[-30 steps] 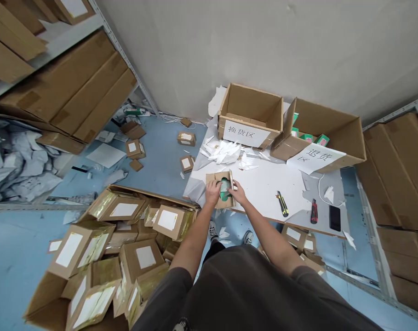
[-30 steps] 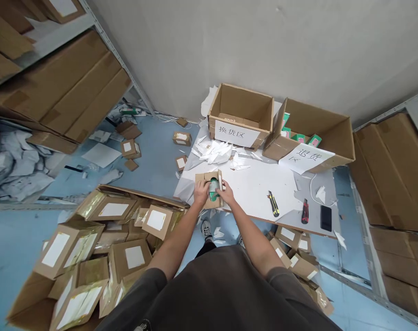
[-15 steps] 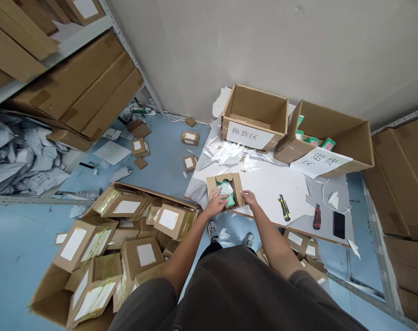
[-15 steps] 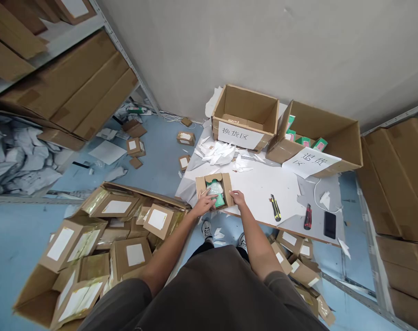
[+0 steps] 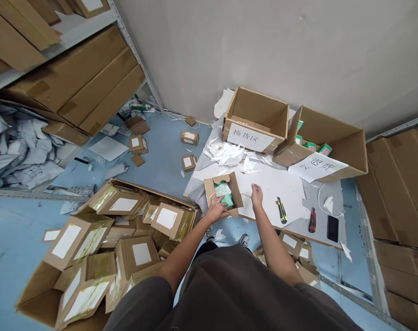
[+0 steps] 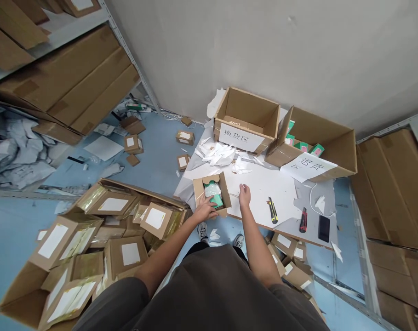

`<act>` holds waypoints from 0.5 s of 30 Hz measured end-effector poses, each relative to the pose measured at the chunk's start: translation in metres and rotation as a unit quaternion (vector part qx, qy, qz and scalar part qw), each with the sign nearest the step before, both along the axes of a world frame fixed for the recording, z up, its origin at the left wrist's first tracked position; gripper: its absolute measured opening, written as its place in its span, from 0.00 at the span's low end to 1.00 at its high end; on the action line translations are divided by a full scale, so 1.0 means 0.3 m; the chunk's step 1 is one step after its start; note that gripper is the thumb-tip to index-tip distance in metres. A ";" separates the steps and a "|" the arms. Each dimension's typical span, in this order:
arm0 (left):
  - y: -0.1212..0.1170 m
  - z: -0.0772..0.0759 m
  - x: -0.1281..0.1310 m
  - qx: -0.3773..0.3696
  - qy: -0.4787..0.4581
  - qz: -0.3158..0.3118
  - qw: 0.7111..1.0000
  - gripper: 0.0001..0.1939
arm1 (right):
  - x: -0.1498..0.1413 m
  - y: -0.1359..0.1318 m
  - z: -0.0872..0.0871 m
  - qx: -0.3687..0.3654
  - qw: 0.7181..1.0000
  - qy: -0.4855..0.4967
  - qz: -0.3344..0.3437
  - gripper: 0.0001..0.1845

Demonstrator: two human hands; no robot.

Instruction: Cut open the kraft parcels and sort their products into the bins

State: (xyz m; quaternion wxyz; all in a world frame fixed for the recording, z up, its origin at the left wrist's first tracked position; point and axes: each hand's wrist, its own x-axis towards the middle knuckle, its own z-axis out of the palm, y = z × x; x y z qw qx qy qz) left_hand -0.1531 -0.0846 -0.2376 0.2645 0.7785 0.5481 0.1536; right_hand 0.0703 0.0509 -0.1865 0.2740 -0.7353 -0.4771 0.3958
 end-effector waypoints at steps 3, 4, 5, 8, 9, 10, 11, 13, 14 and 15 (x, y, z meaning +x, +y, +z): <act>0.006 0.000 0.023 0.023 0.019 -0.014 0.999 0.10 | -0.016 0.006 0.080 0.146 0.988 -0.052 -0.010 0.26; 0.008 0.002 0.029 0.028 0.028 -0.020 0.999 0.10 | -0.041 0.001 0.098 0.182 0.982 -0.050 0.021 0.24; 0.010 0.005 0.034 0.032 0.039 -0.025 0.998 0.10 | -0.075 -0.007 0.110 0.198 0.977 -0.039 0.070 0.22; 0.013 0.017 0.046 0.039 0.074 -0.033 0.996 0.10 | -0.216 -0.032 0.100 0.164 0.942 -0.011 0.291 0.17; 0.013 0.020 0.048 0.038 0.083 -0.034 0.995 0.10 | -0.264 -0.039 0.083 0.147 0.920 -0.023 0.363 0.16; 0.011 0.022 0.048 0.035 0.090 -0.034 0.995 0.10 | -0.306 -0.043 0.063 0.137 0.898 -0.051 0.416 0.16; 0.008 0.022 0.047 0.031 0.094 -0.031 0.995 0.10 | -0.339 -0.045 0.040 0.134 0.879 -0.085 0.449 0.18; -0.002 0.019 0.040 0.026 0.095 -0.016 0.995 0.10 | -0.377 -0.039 -0.004 0.150 0.853 -0.152 0.477 0.23; -0.008 0.016 0.034 0.026 0.091 -0.005 0.995 0.10 | -0.383 -0.031 -0.023 0.167 0.842 -0.175 0.482 0.26; -0.015 0.013 0.027 0.028 0.085 0.005 0.996 0.09 | -0.384 -0.020 -0.039 0.186 0.833 -0.190 0.486 0.29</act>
